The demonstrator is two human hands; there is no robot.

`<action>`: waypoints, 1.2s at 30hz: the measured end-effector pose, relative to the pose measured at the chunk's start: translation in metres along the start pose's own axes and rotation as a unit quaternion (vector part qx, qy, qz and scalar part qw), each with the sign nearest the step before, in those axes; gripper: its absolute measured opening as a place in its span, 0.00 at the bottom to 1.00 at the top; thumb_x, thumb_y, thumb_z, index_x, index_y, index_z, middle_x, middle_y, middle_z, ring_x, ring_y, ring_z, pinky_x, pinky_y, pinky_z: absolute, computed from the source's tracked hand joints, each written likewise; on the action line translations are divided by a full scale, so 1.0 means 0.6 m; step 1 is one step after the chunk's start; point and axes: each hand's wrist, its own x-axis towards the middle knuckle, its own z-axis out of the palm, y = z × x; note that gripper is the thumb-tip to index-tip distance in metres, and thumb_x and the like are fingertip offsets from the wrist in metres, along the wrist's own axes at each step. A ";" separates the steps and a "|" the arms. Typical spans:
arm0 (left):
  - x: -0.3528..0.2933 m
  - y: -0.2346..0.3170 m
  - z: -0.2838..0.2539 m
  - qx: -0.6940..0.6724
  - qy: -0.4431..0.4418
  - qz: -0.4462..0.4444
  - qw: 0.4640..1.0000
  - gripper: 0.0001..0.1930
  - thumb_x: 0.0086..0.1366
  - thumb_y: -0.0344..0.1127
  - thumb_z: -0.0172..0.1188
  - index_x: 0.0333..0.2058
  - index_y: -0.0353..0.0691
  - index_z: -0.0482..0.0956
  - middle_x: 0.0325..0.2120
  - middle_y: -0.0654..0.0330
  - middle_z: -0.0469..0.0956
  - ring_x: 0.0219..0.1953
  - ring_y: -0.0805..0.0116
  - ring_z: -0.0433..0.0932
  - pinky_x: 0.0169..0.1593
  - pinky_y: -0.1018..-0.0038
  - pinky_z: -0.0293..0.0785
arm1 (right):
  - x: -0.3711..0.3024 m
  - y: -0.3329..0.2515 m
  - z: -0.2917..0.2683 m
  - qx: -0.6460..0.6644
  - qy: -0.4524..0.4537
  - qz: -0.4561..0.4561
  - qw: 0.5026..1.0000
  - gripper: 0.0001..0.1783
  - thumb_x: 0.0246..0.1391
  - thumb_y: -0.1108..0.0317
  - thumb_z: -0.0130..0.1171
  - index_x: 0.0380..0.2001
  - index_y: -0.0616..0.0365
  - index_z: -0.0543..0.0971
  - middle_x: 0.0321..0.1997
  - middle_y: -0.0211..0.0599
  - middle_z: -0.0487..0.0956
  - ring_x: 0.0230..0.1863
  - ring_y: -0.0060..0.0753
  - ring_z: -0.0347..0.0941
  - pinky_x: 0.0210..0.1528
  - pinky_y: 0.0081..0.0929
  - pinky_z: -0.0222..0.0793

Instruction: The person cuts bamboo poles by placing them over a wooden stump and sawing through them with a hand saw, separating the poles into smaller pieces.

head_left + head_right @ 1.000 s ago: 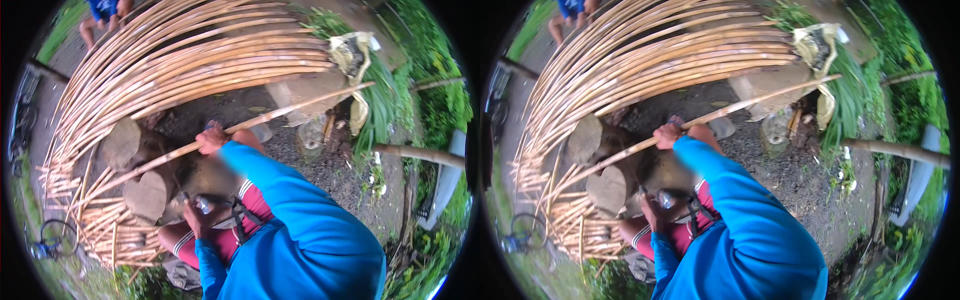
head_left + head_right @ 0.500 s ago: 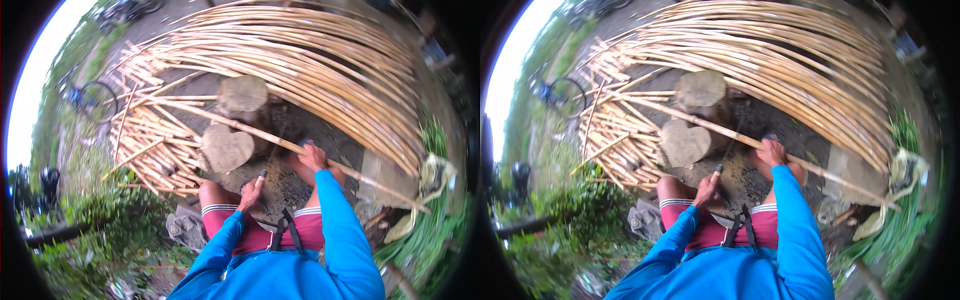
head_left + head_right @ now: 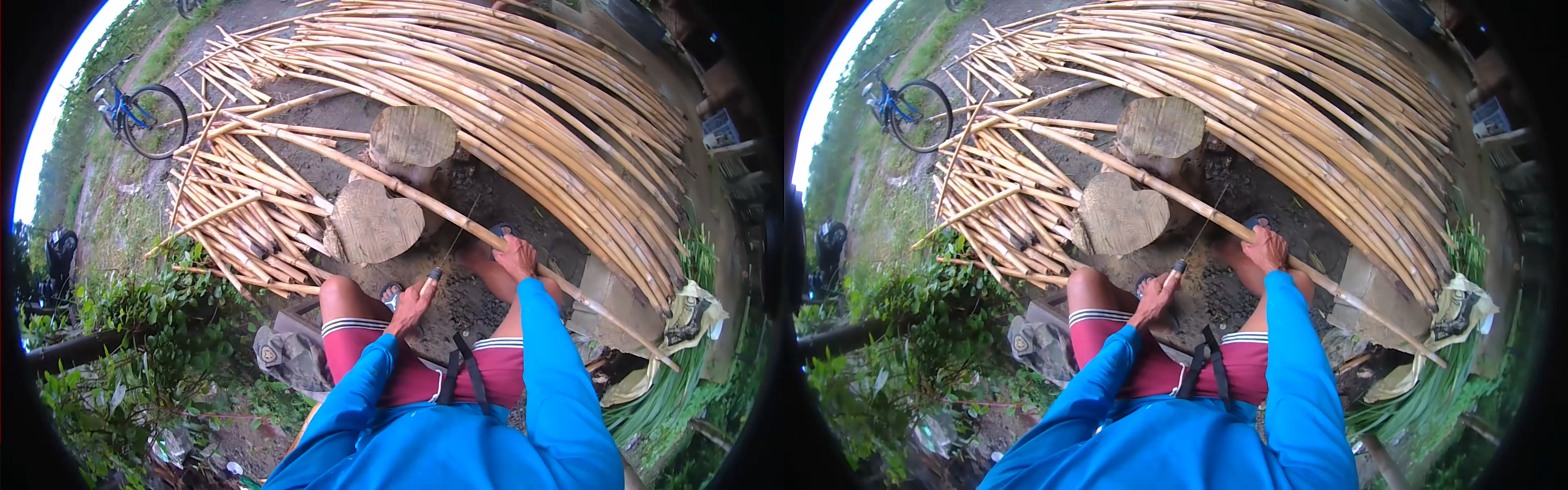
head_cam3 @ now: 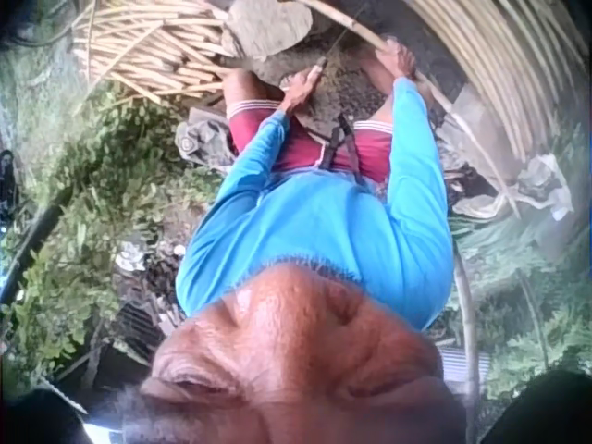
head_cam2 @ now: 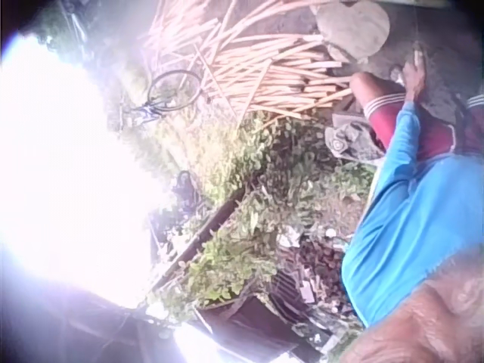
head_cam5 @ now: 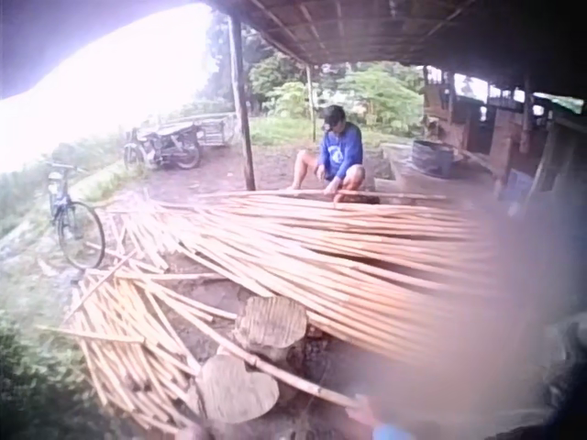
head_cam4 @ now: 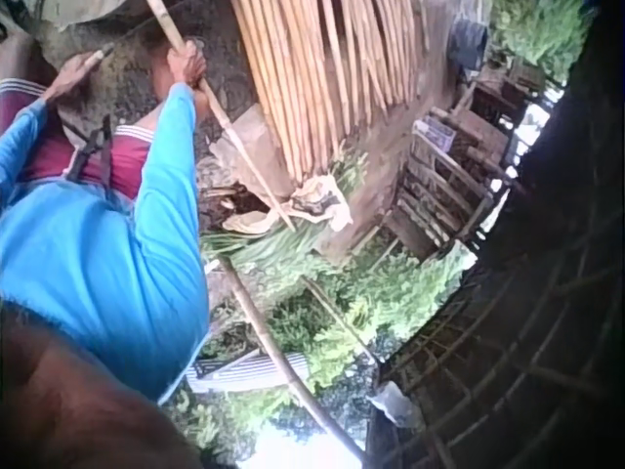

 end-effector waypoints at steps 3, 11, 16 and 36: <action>0.001 -0.006 -0.003 -0.008 0.006 0.009 1.000 0.28 0.70 0.59 0.48 0.38 0.35 0.79 0.25 0.49 0.78 0.30 0.54 0.78 0.38 0.60 0.71 | -0.003 -0.010 -0.014 0.001 -0.027 0.007 1.000 0.21 0.46 0.50 0.63 0.38 0.53 0.80 0.37 0.53 0.83 0.41 0.61 0.79 0.44 0.54 0.75; 0.014 -0.035 0.007 -0.077 -0.003 0.008 0.997 0.28 0.72 0.58 0.48 0.32 0.34 0.76 0.21 0.64 0.71 0.25 0.72 0.67 0.30 0.70 0.65 | -0.012 0.020 -0.011 0.125 -0.047 -0.050 0.990 0.24 0.60 0.38 0.52 0.32 0.48 0.77 0.27 0.48 0.72 0.36 0.56 0.73 0.38 0.47 0.66; -0.009 0.009 -0.010 -0.128 -0.020 -0.041 0.991 0.28 0.72 0.59 0.48 0.29 0.37 0.77 0.15 0.69 0.65 0.16 0.78 0.62 0.21 0.75 0.56 | 0.007 -0.007 -0.008 0.044 -0.081 0.010 0.996 0.27 0.55 0.35 0.50 0.40 0.42 0.85 0.44 0.46 0.82 0.48 0.57 0.72 0.49 0.52 0.66; -0.012 0.012 -0.003 -0.128 -0.008 -0.082 0.988 0.27 0.71 0.62 0.48 0.30 0.42 0.77 0.13 0.72 0.61 0.14 0.81 0.58 0.17 0.78 0.52 | 0.064 -0.070 0.037 0.137 -0.115 -0.112 0.978 0.35 0.59 0.31 0.40 0.40 0.48 0.84 0.47 0.43 0.83 0.54 0.49 0.77 0.55 0.51 0.69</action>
